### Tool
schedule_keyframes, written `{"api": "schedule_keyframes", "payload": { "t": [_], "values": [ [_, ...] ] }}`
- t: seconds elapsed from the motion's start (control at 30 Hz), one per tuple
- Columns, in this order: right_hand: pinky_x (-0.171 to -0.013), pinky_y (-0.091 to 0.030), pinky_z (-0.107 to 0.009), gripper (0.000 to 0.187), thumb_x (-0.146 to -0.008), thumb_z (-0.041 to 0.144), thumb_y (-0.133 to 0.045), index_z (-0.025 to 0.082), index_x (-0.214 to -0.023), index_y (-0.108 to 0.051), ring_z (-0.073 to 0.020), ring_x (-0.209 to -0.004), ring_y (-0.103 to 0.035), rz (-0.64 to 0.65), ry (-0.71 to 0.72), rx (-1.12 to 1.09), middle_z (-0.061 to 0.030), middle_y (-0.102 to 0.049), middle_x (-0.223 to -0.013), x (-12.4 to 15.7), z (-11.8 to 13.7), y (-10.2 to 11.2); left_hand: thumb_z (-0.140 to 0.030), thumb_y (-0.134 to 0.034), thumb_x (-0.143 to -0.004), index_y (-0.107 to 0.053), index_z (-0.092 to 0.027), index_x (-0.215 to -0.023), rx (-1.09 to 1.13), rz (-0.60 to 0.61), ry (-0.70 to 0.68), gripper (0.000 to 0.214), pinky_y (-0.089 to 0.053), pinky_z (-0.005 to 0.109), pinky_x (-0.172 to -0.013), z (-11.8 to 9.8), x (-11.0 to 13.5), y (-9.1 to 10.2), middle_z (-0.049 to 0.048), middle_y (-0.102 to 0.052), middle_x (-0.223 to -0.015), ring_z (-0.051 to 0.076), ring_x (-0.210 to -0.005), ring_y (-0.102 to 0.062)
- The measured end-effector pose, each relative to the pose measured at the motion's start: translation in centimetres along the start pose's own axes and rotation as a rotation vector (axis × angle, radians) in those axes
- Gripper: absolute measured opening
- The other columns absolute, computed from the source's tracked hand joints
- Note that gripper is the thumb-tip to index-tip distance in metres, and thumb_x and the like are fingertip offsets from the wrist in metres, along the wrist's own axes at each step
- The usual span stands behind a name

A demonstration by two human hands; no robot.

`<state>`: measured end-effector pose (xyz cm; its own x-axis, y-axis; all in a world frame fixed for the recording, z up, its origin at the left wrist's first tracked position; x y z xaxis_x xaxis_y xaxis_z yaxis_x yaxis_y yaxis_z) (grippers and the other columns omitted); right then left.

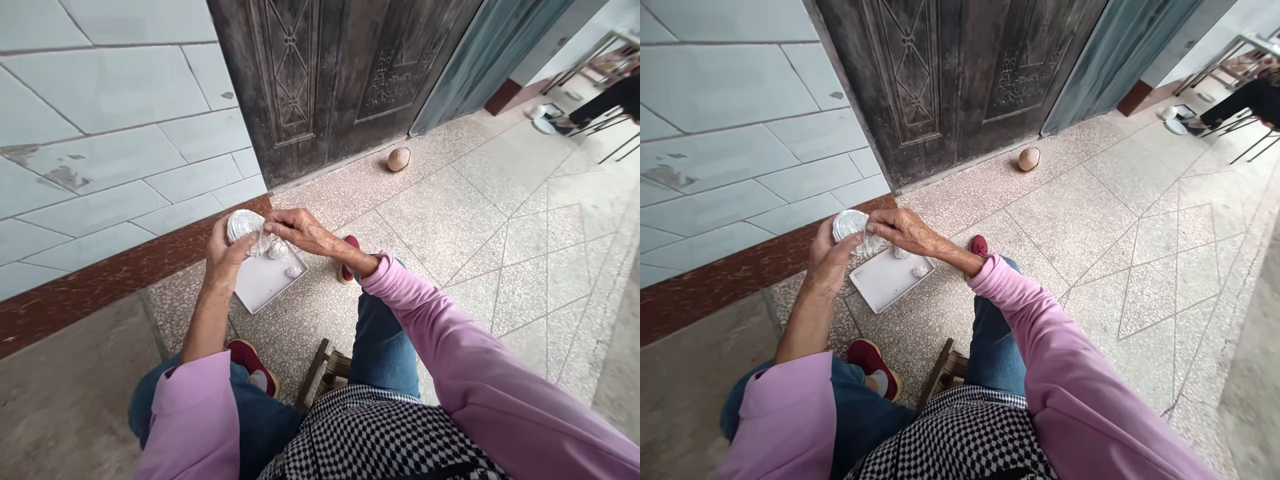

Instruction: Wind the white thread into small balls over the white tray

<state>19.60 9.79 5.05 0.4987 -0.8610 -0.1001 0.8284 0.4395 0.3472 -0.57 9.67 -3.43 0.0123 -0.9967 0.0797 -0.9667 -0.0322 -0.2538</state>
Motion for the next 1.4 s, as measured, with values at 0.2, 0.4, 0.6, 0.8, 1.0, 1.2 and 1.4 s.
{"api": "schedule_keyframes", "payload": {
  "t": [0.2,0.4,0.6,0.8,1.0,1.2,1.4],
  "values": [
    [-0.089,-0.054,-0.032,0.046,-0.13,0.051,-0.081,0.024,-0.095,-0.068,-0.0226,-0.093,-0.059,-0.161,-0.038,0.069,-0.0022,-0.064,-0.087,0.6,0.1,4.2,-0.051,-0.113,-0.074,-0.09,-0.021,-0.124,0.028,0.187,0.166,0.062,-0.077,0.055,-0.105,0.2,2.7,-4.9,0.0161,-0.088,-0.109,0.05,-0.127,-0.087],
    [-0.082,-0.048,-0.029,0.046,-0.133,0.036,-0.078,0.023,-0.09,-0.065,-0.0186,-0.086,-0.054,-0.2,-0.052,-0.009,0.0002,-0.059,-0.084,0.6,-0.4,4.5,-0.07,-0.115,-0.075,-0.091,-0.021,-0.136,0.039,0.283,0.2,0.082,-0.08,0.059,-0.105,0.6,3.1,-6.6,0.0198,-0.09,-0.115,0.053,-0.132,-0.087],
    [-0.082,-0.048,-0.029,0.046,-0.127,0.027,-0.085,0.023,-0.085,-0.065,-0.019,-0.089,-0.056,-0.226,-0.131,-0.036,0.0005,-0.059,-0.082,-0.2,-1.1,4.3,-0.05,-0.124,-0.068,-0.091,-0.021,-0.133,0.032,0.314,0.16,0.079,-0.078,0.057,-0.111,-0.8,3.6,-7.3,0.0183,-0.091,-0.125,0.052,-0.136,-0.086],
    [-0.07,-0.043,-0.028,0.05,-0.129,0.035,-0.087,0.023,-0.085,-0.066,-0.0156,-0.076,-0.051,-0.175,-0.148,-0.181,0.0044,-0.052,-0.072,-1.5,-2.6,2.6,-0.04,-0.116,-0.07,-0.089,-0.02,-0.141,0.078,0.273,0.127,0.079,-0.077,0.063,-0.114,-2.2,4.2,-6.3,0.0186,-0.09,-0.128,0.054,-0.137,-0.085],
    [-0.058,-0.041,-0.023,0.061,-0.127,0.041,-0.094,0.024,-0.08,-0.06,-0.0115,-0.062,-0.046,-0.186,-0.246,-0.3,0.0063,-0.052,-0.066,-2.2,-4.4,0.6,-0.046,-0.105,-0.072,-0.087,-0.024,-0.147,0.163,0.144,0.11,0.081,-0.078,0.062,-0.113,-2.5,4.6,-5.5,0.0163,-0.091,-0.121,0.053,-0.14,-0.085],
    [-0.053,-0.037,-0.02,0.063,-0.129,0.03,-0.091,0.021,-0.076,-0.058,-0.0074,-0.056,-0.042,-0.244,-0.271,-0.355,0.0101,-0.049,-0.06,-2.6,-5.4,0.1,-0.06,-0.115,-0.074,-0.083,-0.023,-0.155,0.15,0.135,0.092,0.095,-0.077,0.06,-0.115,-1.9,4.2,-6.0,0.0187,-0.089,-0.126,0.053,-0.145,-0.083],
    [-0.055,-0.039,-0.02,0.058,-0.133,0.008,-0.073,0.022,-0.078,-0.059,-0.0079,-0.056,-0.044,-0.228,-0.34,-0.306,0.0092,-0.051,-0.06,-3.1,-6.3,-0.6,-0.076,-0.118,-0.074,-0.084,-0.024,-0.142,0.155,0.05,0.042,0.092,-0.078,0.055,-0.114,-1.0,3.3,-5.1,0.0169,-0.089,-0.133,0.051,-0.152,-0.082]
  ]
}}
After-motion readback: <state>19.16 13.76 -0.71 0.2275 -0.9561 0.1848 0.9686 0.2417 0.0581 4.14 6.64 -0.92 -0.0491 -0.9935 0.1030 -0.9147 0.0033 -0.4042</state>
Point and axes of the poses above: each hand's wrist, its own x-axis away from the middle knuckle, its own y-axis out of the back of the hand, z = x × y, the point moved 8 cm from there along -x, towards the middle knuckle
